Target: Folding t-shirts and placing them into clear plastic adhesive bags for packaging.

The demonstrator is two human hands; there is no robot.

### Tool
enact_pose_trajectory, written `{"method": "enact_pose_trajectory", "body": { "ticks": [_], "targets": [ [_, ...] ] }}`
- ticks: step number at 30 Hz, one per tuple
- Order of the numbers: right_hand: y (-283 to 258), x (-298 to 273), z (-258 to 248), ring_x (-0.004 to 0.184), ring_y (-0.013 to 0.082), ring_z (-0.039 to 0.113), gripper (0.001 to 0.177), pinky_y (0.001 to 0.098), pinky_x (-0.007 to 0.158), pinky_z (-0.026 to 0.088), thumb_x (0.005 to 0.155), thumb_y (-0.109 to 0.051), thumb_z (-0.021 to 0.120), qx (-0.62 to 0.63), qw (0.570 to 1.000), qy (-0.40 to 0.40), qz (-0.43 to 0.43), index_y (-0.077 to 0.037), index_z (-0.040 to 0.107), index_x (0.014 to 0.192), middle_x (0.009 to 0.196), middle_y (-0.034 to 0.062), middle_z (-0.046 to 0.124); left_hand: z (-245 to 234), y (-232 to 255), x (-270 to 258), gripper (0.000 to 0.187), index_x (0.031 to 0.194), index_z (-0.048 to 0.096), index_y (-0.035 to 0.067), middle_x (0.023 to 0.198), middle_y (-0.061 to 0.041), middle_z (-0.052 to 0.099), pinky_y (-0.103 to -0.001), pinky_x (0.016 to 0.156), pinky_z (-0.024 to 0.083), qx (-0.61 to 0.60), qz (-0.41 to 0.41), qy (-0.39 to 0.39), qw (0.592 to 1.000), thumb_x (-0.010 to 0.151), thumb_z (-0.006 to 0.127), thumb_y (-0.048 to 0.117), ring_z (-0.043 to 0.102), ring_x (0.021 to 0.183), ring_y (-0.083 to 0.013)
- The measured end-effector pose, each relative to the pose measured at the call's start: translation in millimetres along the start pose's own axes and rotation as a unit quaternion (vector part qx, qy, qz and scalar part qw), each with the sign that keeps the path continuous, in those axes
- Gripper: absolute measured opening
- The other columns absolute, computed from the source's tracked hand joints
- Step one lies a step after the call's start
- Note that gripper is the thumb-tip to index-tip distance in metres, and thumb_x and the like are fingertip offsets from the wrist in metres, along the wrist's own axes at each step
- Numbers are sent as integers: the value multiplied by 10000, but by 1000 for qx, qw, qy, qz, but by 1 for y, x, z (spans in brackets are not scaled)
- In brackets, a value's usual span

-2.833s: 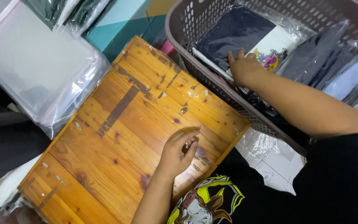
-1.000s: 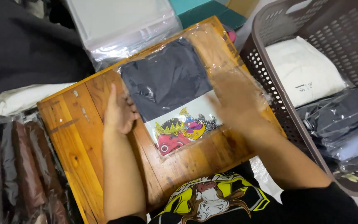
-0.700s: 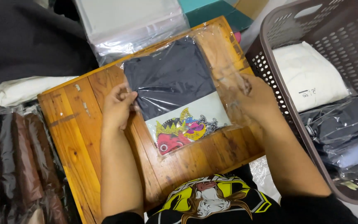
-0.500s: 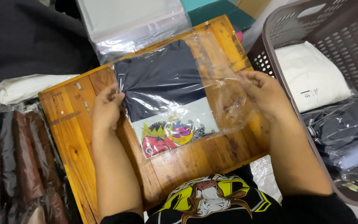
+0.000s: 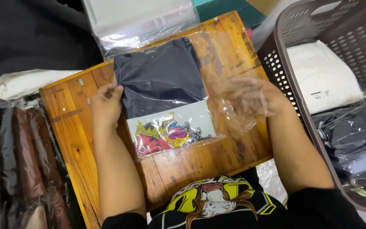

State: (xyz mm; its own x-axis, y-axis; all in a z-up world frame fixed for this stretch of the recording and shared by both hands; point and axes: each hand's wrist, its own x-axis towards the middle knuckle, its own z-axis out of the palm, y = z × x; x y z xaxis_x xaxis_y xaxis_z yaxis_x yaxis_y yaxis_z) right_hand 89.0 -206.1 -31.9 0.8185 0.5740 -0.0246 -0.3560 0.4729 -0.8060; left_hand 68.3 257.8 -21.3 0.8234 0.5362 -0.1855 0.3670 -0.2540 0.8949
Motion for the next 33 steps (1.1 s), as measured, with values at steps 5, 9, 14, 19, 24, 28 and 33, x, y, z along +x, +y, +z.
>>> {"method": "enact_pose_trajectory", "body": {
  "ticks": [5, 9, 14, 19, 24, 28, 33],
  "targets": [
    [-9, 28, 29, 942, 414, 729, 542, 498, 640, 638, 952, -128, 486, -8, 997, 17, 70, 137, 486, 1425, 1175, 363, 673, -19, 28, -16, 406, 1338, 694, 163, 1103, -145, 730, -453, 825, 584, 117, -13, -80, 990, 969, 761, 317, 708, 1064, -317],
    [27, 25, -39, 1141, 368, 679, 561, 396, 824, 589, 1003, -208, 371, -102, 987, 71, 99, 151, 527, 1406, 1248, 265, 662, -23, 39, -26, 509, 1413, 636, 124, 1127, -194, 711, -419, 876, 574, 65, -3, -112, 992, 933, 781, 212, 686, 1055, -276],
    [14, 18, -55, 1108, 297, 668, 492, 232, 849, 539, 1009, -124, 362, -284, 956, 41, 59, 117, 595, 1370, 1164, 183, 681, -21, -1, 0, 381, 1255, 714, 77, 834, -91, 664, -339, 634, 589, 17, -20, -102, 994, 924, 814, 235, 634, 760, -175],
    [-16, 53, 36, 1190, 301, 598, 356, 392, 973, 497, 908, -216, 757, -500, 861, 26, -89, -53, 738, 1223, 1237, 178, 663, -22, 9, -7, 151, 1012, 791, 122, 706, -56, 673, -323, 515, 606, -30, -56, -100, 993, 960, 713, 241, 657, 595, -138],
    [-34, 56, 71, 1106, 268, 673, 411, 361, 892, 547, 878, -189, 764, -485, 874, -5, -11, -42, 720, 1259, 1200, 174, 717, -31, 28, -19, 208, 1098, 736, -22, 770, -136, 649, -387, 532, 634, -25, -45, -121, 991, 932, 692, 97, 669, 640, -204],
    [-50, 48, 96, 1055, 248, 719, 446, 342, 843, 578, 861, -172, 769, -477, 878, -21, 36, -36, 710, 1281, 1178, 172, 750, -33, 31, -21, 186, 1079, 758, 3, 741, -106, 643, -406, 504, 636, -4, -26, -113, 993, 916, 717, 84, 664, 637, -198],
    [-50, 49, 83, 417, 137, 571, 403, 254, 363, 452, 914, -70, 671, -422, 893, -52, 146, -30, 684, 1315, 860, 124, 784, -30, 22, -14, 170, 1089, 748, -14, 738, -84, 590, -381, 543, 651, -35, -20, -118, 992, 940, 710, 58, 630, 662, -183]
  ]
}}
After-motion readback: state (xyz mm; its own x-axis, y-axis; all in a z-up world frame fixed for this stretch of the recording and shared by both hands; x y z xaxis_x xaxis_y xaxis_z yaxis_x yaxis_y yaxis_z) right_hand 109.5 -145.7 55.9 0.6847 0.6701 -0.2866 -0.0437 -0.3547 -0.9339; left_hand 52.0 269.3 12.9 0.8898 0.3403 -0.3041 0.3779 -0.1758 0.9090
